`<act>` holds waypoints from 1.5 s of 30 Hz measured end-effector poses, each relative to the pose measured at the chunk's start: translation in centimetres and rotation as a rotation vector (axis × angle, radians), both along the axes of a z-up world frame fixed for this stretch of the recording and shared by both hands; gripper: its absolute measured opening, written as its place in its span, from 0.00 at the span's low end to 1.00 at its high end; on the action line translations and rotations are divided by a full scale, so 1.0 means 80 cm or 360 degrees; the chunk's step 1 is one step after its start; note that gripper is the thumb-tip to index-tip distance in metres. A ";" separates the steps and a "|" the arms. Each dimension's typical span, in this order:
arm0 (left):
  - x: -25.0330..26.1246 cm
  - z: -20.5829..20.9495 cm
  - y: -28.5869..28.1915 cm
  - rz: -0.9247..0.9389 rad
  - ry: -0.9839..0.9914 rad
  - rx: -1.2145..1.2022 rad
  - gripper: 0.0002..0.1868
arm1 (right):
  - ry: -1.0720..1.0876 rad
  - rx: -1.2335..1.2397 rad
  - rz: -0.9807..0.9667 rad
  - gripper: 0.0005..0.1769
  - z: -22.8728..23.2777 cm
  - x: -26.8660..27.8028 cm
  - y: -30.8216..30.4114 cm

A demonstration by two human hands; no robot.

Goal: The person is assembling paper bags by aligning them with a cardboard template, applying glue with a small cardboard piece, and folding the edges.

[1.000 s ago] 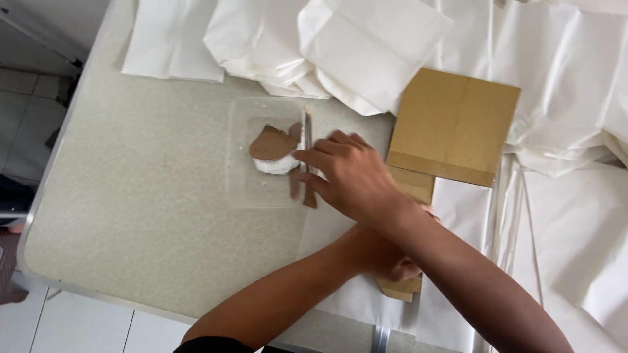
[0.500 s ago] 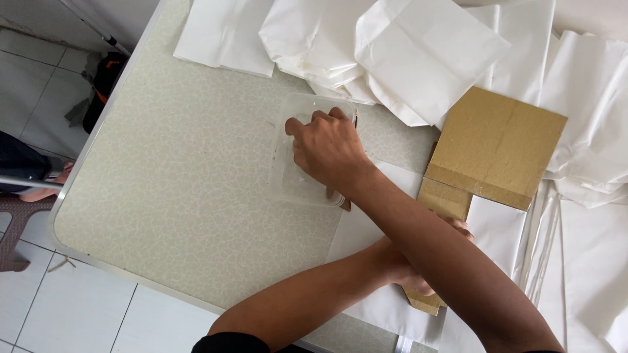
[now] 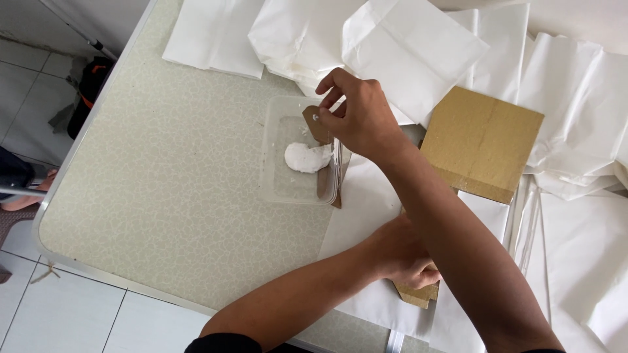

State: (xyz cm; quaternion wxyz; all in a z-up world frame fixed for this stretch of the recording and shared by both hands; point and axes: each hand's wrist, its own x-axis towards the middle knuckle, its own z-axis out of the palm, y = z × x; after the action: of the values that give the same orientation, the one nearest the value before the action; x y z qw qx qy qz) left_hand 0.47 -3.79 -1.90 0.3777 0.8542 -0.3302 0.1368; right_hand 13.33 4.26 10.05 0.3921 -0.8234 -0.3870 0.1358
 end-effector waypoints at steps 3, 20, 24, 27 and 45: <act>0.000 0.052 0.017 0.0001 0.0090 0.0486 0.16 | -0.0055 -0.0002 -0.0014 0.19 -0.002 0.001 -0.012; -0.001 0.025 0.008 0.0055 -0.0002 0.0447 0.17 | 0.0324 0.0125 -0.0047 0.20 -0.022 -0.011 -0.024; 0.000 0.021 0.004 0.0110 0.0002 0.0486 0.17 | 0.0492 0.0214 -0.0076 0.20 -0.024 -0.011 -0.026; -0.001 0.027 0.005 0.0147 -0.0040 0.0492 0.18 | 0.0353 0.0187 -0.0006 0.16 -0.029 -0.015 -0.028; 0.002 -0.002 0.000 0.0047 0.0013 0.0285 0.13 | 0.0131 0.0563 -0.0278 0.09 0.033 0.006 -0.251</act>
State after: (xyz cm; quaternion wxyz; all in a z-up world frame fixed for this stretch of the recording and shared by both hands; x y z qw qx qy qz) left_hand 0.62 -3.76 -2.05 0.2991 0.8898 -0.3270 0.1087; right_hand 13.83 -15.79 12.70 0.5564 -0.7659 -0.3156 0.0647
